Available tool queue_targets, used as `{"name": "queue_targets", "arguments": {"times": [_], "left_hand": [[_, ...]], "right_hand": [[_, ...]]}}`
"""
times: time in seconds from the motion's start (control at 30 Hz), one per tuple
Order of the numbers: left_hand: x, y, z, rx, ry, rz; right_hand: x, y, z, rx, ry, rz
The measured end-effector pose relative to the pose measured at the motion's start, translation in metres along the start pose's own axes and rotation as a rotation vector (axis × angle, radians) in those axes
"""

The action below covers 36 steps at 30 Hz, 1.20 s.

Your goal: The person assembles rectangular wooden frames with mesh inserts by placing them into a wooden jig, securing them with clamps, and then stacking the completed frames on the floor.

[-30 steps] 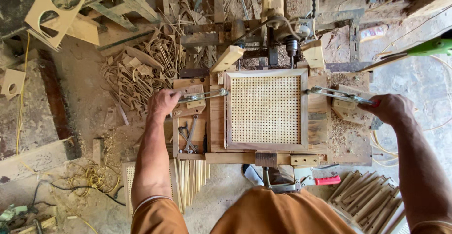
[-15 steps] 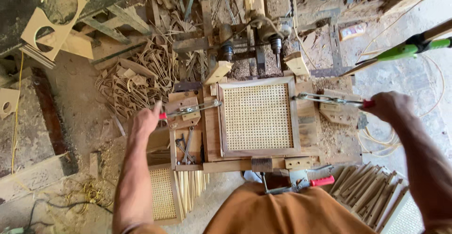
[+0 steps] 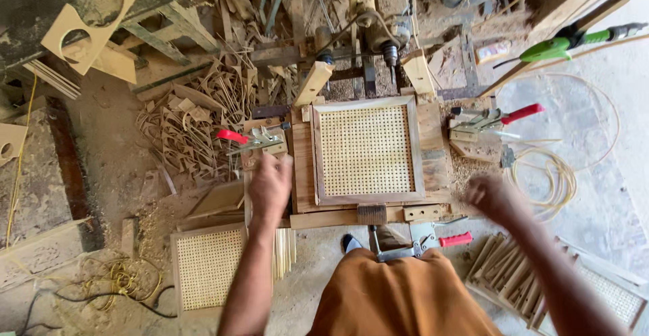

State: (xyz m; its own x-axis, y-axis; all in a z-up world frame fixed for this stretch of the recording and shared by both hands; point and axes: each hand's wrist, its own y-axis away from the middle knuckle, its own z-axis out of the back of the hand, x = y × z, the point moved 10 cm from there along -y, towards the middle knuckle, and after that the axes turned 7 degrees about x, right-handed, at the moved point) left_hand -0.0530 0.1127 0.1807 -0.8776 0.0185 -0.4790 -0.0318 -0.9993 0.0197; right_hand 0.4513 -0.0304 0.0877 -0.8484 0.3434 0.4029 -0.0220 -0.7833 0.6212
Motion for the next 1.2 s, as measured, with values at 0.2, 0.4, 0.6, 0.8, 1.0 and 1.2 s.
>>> {"name": "queue_targets", "arguments": {"times": [0.2,0.4,0.6,0.8,1.0,1.2], "left_hand": [[0.035,0.050,-0.176,0.176,-0.014,0.032],[0.050,0.045,-0.199,0.300,-0.088,0.152],[0.052,0.036,-0.212,0.173,0.004,-0.008],[0.067,0.038,-0.221,0.163,0.087,0.029],[0.004,0.075,-0.136,-0.008,0.619,0.030],[-0.104,0.158,-0.047,0.315,0.644,-0.365]], "right_hand": [[0.004,0.014,-0.162,0.312,0.546,0.036],[0.009,0.056,-0.174,-0.112,0.582,-0.015],[-0.047,0.061,-0.235,-0.124,0.358,-0.009],[-0.080,0.067,-0.249,-0.055,0.015,-0.188],[-0.044,0.076,-0.186,0.050,-0.042,-0.145],[0.113,0.257,0.055,-1.093,0.205,0.351]]}}
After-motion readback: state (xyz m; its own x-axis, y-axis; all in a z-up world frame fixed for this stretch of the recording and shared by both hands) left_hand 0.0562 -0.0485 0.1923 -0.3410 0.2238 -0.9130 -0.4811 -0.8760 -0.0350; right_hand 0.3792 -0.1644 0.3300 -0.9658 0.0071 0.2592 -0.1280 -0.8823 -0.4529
